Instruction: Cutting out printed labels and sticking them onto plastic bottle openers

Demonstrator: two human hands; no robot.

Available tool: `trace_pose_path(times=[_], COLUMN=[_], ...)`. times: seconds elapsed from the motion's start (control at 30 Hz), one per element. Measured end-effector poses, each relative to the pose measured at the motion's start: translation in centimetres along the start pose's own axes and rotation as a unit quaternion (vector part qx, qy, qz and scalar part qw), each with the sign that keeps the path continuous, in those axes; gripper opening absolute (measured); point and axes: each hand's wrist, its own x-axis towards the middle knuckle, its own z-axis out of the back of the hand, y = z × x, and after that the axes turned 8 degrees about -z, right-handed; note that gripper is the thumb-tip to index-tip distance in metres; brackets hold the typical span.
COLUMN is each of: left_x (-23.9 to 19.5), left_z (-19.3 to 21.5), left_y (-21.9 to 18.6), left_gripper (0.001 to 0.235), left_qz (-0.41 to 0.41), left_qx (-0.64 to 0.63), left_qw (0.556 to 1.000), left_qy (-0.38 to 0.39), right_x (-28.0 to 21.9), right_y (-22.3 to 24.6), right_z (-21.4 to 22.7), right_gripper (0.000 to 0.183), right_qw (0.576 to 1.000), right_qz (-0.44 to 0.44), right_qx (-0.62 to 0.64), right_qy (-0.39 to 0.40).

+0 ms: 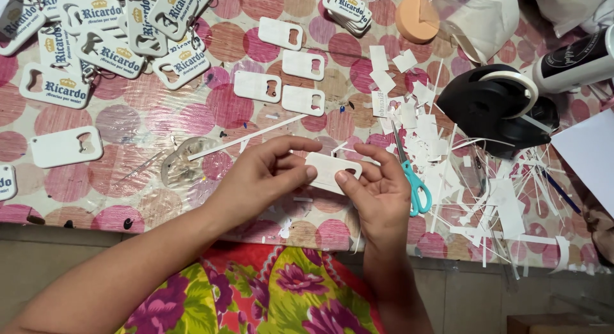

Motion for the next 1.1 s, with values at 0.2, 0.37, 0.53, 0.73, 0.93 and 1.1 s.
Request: trace_pose_path(times=[0.2, 0.37, 0.53, 0.73, 0.93, 1.1], left_x=[0.1, 0.3, 0.4, 0.4, 0.3, 0.2], left_z=[-0.3, 0.2, 0.4, 0.4, 0.1, 0.0], left_y=[-0.6, -0.2, 0.0, 0.2, -0.1, -0.3], left_gripper=[0.039, 0.04, 0.042, 0.041, 0.041, 0.042], left_qz=[0.015, 0.017, 0.016, 0.015, 0.019, 0.017], left_qx=[-0.013, -0.005, -0.007, -0.009, -0.013, -0.021], left_qw=[1.0, 1.0, 1.0, 1.0, 1.0, 1.0], left_qy=[0.0, 0.002, 0.01, 0.011, 0.005, -0.005], right_x=[0.2, 0.1, 0.1, 0.0, 0.2, 0.0], right_y=[-0.1, 0.4, 0.4, 0.3, -0.3, 0.1], right_z=[0.2, -0.4, -0.4, -0.4, 0.1, -0.2], right_gripper=[0.05, 0.047, 0.046, 0.046, 0.047, 0.037], right_qw=[1.0, 1.0, 1.0, 1.0, 1.0, 0.999], right_qz=[-0.007, -0.007, -0.008, -0.004, 0.008, 0.027], right_qx=[-0.002, -0.002, 0.001, 0.001, 0.004, 0.02], right_qy=[0.003, 0.003, 0.003, 0.004, 0.005, 0.004])
